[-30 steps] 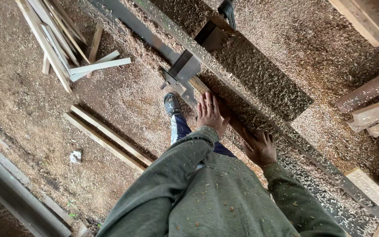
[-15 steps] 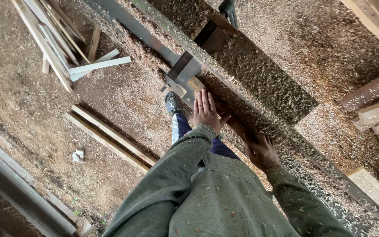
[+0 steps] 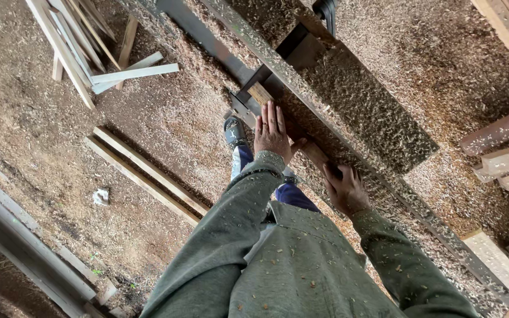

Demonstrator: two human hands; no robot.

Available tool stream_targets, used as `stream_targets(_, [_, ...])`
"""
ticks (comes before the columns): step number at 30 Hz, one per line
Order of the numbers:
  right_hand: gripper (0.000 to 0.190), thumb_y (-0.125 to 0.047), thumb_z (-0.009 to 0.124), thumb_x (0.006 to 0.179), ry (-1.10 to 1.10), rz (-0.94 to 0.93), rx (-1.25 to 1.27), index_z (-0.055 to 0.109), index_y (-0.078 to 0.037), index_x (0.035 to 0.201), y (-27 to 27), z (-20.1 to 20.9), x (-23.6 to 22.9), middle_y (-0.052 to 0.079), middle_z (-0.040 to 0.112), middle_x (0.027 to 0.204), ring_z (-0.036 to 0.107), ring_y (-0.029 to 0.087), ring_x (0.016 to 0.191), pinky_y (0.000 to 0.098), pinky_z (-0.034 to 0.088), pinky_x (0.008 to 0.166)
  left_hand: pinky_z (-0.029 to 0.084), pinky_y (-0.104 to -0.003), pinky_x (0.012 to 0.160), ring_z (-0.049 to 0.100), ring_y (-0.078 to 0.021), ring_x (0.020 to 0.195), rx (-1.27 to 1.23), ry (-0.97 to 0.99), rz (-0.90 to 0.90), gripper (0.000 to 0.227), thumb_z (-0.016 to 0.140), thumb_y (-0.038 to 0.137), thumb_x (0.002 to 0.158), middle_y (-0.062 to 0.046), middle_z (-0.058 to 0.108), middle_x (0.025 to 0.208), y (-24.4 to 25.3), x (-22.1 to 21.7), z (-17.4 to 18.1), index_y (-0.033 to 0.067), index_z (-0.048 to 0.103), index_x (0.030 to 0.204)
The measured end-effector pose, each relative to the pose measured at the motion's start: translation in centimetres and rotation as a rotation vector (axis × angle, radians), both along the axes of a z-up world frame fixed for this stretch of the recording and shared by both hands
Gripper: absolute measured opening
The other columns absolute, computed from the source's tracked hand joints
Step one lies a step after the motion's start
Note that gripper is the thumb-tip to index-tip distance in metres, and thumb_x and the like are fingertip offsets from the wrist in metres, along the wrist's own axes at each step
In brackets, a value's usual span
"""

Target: The person picks up wooden slats and feeds them one at a time through a jointer machine, using their hands to guide the wood along the machine's table and against the metal fence.

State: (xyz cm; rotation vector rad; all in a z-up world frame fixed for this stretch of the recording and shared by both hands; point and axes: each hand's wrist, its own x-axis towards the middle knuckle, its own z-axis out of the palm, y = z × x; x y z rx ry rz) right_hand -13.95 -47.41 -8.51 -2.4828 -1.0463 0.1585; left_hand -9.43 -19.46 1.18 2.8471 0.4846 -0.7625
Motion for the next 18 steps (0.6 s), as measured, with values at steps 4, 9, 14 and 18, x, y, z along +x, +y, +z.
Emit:
stream_targets(4, [0.039,-0.033,0.064,0.099,0.007,0.014,-0.03,0.067,-0.015,0.134,0.8,-0.4,0.4,0.011,0.053,0.095,0.055,0.025,0.082,0.0398,0.057,0.071,0.003,-0.044,0.127,-0.004,-0.0317,0.157,0.039,0.069,-0.038,0.125,0.04,0.088,0.084,-0.018,-0.004,0.17,0.6,0.6,0.2,-0.0021,0.0,0.16])
stream_targets(9, [0.037,-0.031,0.063,0.099,-0.033,0.012,-0.037,0.067,-0.018,0.134,1.6,0.0,0.4,0.012,0.052,0.098,0.054,0.023,0.083,0.0384,0.056,0.071,0.003,-0.043,0.127,-0.004,-0.0303,0.157,0.041,0.091,-0.038,0.125,0.039,0.088,0.083,-0.017,-0.005,0.17,1.3,1.1,0.3,-0.0013,-0.001,0.16])
stream_targets(14, [0.043,-0.035,0.063,0.099,-0.04,0.036,-0.071,0.063,-0.019,0.139,4.3,-0.1,2.5,0.009,0.05,0.101,0.054,0.024,0.089,0.0387,0.057,0.072,0.004,-0.044,0.127,-0.005,-0.0329,0.157,0.083,0.086,-0.032,0.121,0.039,0.085,0.087,-0.02,-0.005,0.17,3.8,2.0,0.6,-0.0032,-0.001,0.16])
stream_targets(18, [0.047,-0.037,0.062,0.097,-0.102,0.066,-0.095,0.059,-0.02,0.141,6.0,-0.8,3.1,0.011,0.05,0.104,0.053,0.024,0.089,0.0413,0.057,0.074,0.003,-0.042,0.128,-0.006,-0.0317,0.157,0.051,0.096,0.002,0.12,0.039,0.084,0.087,-0.018,-0.007,0.17,6.0,2.8,0.7,-0.0019,-0.003,0.16])
